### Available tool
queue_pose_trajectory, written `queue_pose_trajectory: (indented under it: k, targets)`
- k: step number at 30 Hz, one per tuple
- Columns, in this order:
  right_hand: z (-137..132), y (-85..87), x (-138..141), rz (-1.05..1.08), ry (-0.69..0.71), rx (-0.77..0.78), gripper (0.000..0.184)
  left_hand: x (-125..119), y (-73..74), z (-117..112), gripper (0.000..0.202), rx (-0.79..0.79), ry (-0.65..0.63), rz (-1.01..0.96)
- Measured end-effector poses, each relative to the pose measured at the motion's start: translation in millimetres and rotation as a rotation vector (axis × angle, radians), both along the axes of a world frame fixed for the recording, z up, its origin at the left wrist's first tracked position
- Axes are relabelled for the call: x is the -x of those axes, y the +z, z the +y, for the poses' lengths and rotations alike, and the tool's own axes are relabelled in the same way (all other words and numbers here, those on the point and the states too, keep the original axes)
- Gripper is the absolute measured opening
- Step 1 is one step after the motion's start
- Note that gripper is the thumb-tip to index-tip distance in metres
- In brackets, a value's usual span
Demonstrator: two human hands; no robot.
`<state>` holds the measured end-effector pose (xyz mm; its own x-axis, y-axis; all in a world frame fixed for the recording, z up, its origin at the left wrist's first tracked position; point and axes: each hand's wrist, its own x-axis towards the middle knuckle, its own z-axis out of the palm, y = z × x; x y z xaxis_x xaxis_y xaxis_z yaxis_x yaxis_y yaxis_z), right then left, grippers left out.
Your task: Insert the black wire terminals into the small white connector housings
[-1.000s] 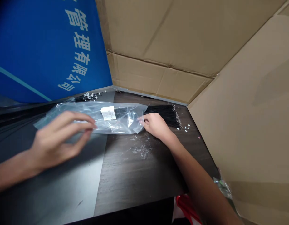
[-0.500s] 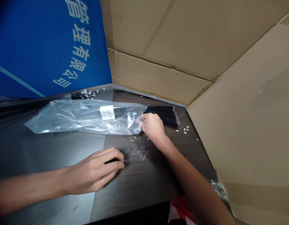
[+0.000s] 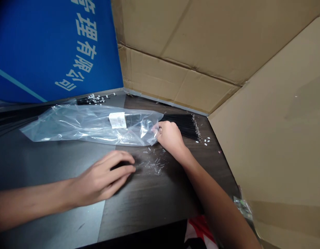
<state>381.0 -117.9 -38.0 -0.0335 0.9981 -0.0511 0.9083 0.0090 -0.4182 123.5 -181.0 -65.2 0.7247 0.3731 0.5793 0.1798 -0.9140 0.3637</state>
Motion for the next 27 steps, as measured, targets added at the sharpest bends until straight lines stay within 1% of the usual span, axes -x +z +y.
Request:
queue_pose_trajectory:
  k: [3,4,5,7,8,10,12,14,15,17,19,21,23,27]
  targets:
    - [-7,10.7,-7,-0.034,-0.012,-0.010,0.027,5,1.5,21,0.034,-0.237,0.269,0.085]
    - [-10,15.8,-10,-0.053,-0.035,-0.017,0.027,7,1.6,30,0.036,-0.291,0.341,0.134]
    - [-14,21.5,-14,-0.073,-0.062,-0.018,0.026,10,1.5,39,0.031,-0.326,0.380,0.165]
    - [-24,33.3,-22,-0.113,-0.109,0.014,0.023,14,0.6,54,0.013,-0.311,0.389,0.170]
    - [-29,38.8,-26,-0.127,-0.110,0.053,0.022,15,0.1,60,0.011,-0.286,0.379,0.145]
    - [-38,47.5,-31,-0.133,-0.051,0.158,0.024,16,-0.9,66,0.011,-0.246,0.366,0.077]
    - [-45,51.6,-30,-0.104,0.066,0.238,0.028,15,-1.9,68,0.007,-0.238,0.373,0.010]
    - [-50,50.6,-23,-0.136,0.161,0.264,0.041,13,-3.1,67,0.005,-0.211,0.393,-0.041]
    - [-51,48.5,-18,-0.180,0.183,0.269,0.048,12,-3.8,67,0.005,-0.188,0.407,-0.061]
    - [-51,42.2,-7,-0.292,0.186,0.288,0.057,11,-5.1,66,0.005,-0.135,0.432,-0.087]
    - [-50,35.0,4,-0.363,0.167,0.310,0.061,10,-6.0,67,0.006,-0.102,0.445,-0.101]
    - [-47,28.9,11,-0.394,0.153,0.312,0.063,10,-6.4,68,0.007,-0.088,0.445,-0.111]
    - [-44,24.8,14,-0.417,0.139,0.301,0.062,10,-6.4,68,0.008,-0.079,0.442,-0.112]
    - [-40,23.7,13,-0.419,0.143,0.245,0.050,10,-5.5,67,0.008,-0.081,0.411,-0.089]
